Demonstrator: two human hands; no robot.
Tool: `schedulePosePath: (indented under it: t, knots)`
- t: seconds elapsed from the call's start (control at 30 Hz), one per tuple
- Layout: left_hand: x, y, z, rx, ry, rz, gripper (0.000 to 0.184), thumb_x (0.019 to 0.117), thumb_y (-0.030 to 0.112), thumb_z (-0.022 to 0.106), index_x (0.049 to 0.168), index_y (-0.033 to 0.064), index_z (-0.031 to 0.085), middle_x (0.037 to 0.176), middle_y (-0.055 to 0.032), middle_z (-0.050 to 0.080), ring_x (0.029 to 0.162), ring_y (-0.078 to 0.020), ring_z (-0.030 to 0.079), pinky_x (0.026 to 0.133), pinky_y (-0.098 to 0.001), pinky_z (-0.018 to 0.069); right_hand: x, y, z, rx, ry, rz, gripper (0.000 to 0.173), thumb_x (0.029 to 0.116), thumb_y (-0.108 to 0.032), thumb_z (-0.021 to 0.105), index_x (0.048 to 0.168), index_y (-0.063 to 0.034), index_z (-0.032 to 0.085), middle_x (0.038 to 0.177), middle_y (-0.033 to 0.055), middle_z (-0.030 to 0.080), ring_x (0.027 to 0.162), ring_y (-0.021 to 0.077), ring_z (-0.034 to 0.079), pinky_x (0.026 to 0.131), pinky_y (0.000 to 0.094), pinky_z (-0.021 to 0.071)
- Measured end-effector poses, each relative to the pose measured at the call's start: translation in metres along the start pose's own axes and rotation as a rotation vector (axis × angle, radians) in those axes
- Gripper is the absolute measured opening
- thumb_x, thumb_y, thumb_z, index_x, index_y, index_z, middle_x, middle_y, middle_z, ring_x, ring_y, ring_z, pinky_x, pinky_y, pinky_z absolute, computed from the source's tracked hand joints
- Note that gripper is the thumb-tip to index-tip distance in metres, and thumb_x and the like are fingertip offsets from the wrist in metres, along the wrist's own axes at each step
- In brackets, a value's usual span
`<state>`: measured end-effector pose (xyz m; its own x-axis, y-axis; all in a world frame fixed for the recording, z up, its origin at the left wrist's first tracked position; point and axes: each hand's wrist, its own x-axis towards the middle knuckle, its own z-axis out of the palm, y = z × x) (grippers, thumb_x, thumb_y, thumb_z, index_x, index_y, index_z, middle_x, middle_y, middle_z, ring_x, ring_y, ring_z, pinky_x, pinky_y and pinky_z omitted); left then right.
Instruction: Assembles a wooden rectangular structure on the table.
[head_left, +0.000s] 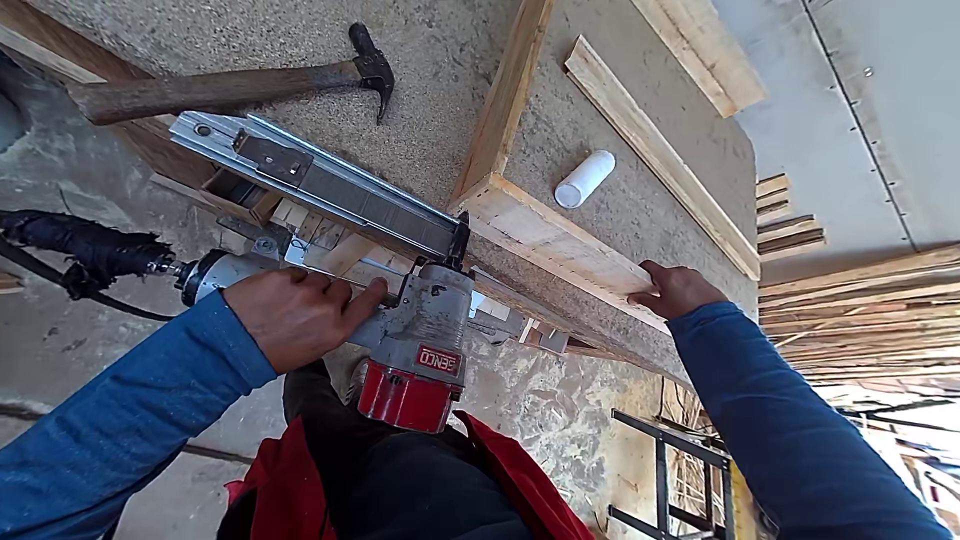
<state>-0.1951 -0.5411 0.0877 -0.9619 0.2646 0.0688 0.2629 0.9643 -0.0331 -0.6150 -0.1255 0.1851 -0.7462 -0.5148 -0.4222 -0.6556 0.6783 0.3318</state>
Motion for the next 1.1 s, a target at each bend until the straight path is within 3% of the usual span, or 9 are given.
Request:
schedulePosePath:
  t: [0.4,0.57,0.63,0.8,0.9,0.97,1.03,1.1]
  knots:
    - [0.005,-0.003,-0.006,0.014,0.028,-0.028,0.048,0.0966,0.0,0.055,0.144,0.0056,0.053,0.074,-0.0123,0.061,0.062,-0.0304,0.065,0.052,-0.0403,0.0527,-0.001,0.002,0.004,0.008,0.047,-0.016,0.046,0.0834,-0.028,0.087,0.119,-0.007,0.066,0.085,0.0227,0.072,0.082,0.0461,0.071,0.074,0.0678,0.0548]
    - [0.0,0.002,-0.006,0.001,0.082,-0.032,0.036,0.0946,0.013,0.065,0.13,0.0045,0.061,0.069,-0.0093,0.059,0.058,-0.0282,0.065,0.051,-0.0394,0.0525,-0.002,0.004,0.003,0.017,0.053,-0.022,0.045,0.084,-0.027,0.086,0.118,-0.0071,0.066,0.085,0.0227,0.072,0.082,0.046,0.072,0.073,0.0673,0.0551]
    - [-0.001,0.003,-0.008,-0.003,0.089,-0.034,0.042,0.0954,0.015,0.066,0.136,0.0043,0.06,0.07,-0.0092,0.06,0.058,-0.0278,0.065,0.05,-0.0392,0.0524,-0.001,0.004,0.003,0.019,0.047,-0.023,0.046,0.0843,-0.028,0.086,0.12,-0.0072,0.066,0.086,0.0232,0.072,0.083,0.0467,0.071,0.074,0.0678,0.0547]
    - [0.007,-0.007,-0.018,0.043,0.055,-0.03,0.045,0.098,0.003,0.055,0.142,0.0045,0.053,0.074,-0.0122,0.061,0.06,-0.0304,0.064,0.051,-0.041,0.0526,0.001,0.005,0.006,0.036,0.066,-0.021,0.046,0.0838,-0.027,0.086,0.12,-0.0074,0.066,0.084,0.0234,0.071,0.081,0.047,0.071,0.073,0.0682,0.0544]
    - [0.004,-0.008,-0.018,0.018,0.062,-0.037,0.037,0.0943,0.014,0.066,0.13,0.005,0.061,0.072,-0.0102,0.061,0.06,-0.0293,0.065,0.051,-0.0405,0.0523,0.002,0.004,0.005,0.034,0.064,-0.016,0.047,0.0843,-0.027,0.086,0.122,-0.0092,0.065,0.085,0.0233,0.072,0.081,0.0467,0.071,0.072,0.0681,0.0544]
    - [-0.004,-0.005,-0.02,-0.006,0.098,-0.04,0.038,0.0915,0.02,0.069,0.127,0.0057,0.064,0.071,-0.0097,0.062,0.058,-0.0289,0.065,0.05,-0.0409,0.0522,-0.004,0.005,0.002,0.06,0.066,0.002,0.053,0.0841,-0.029,0.086,0.128,-0.0125,0.062,0.089,0.0228,0.072,0.084,0.047,0.071,0.073,0.0692,0.054]
    - [-0.016,-0.004,-0.025,-0.038,0.145,-0.057,0.046,0.0902,0.017,0.067,0.135,0.0072,0.063,0.072,-0.0106,0.062,0.056,-0.0294,0.063,0.049,-0.042,0.0516,-0.014,0.013,0.001,0.164,0.125,-0.03,0.068,0.0814,-0.033,0.088,0.139,-0.0131,0.057,0.102,0.0201,0.074,0.091,0.045,0.072,0.078,0.071,0.0547]
    - [-0.023,-0.021,-0.042,-0.018,0.134,-0.087,0.052,0.0892,0.016,0.068,0.141,0.0123,0.062,0.073,-0.0088,0.064,0.057,-0.0277,0.064,0.05,-0.0406,0.0534,-0.01,0.023,0.006,0.258,0.232,-0.074,0.083,0.0774,-0.047,0.088,0.145,-0.016,0.052,0.111,0.0099,0.075,0.097,0.0346,0.073,0.083,0.0654,0.0576]
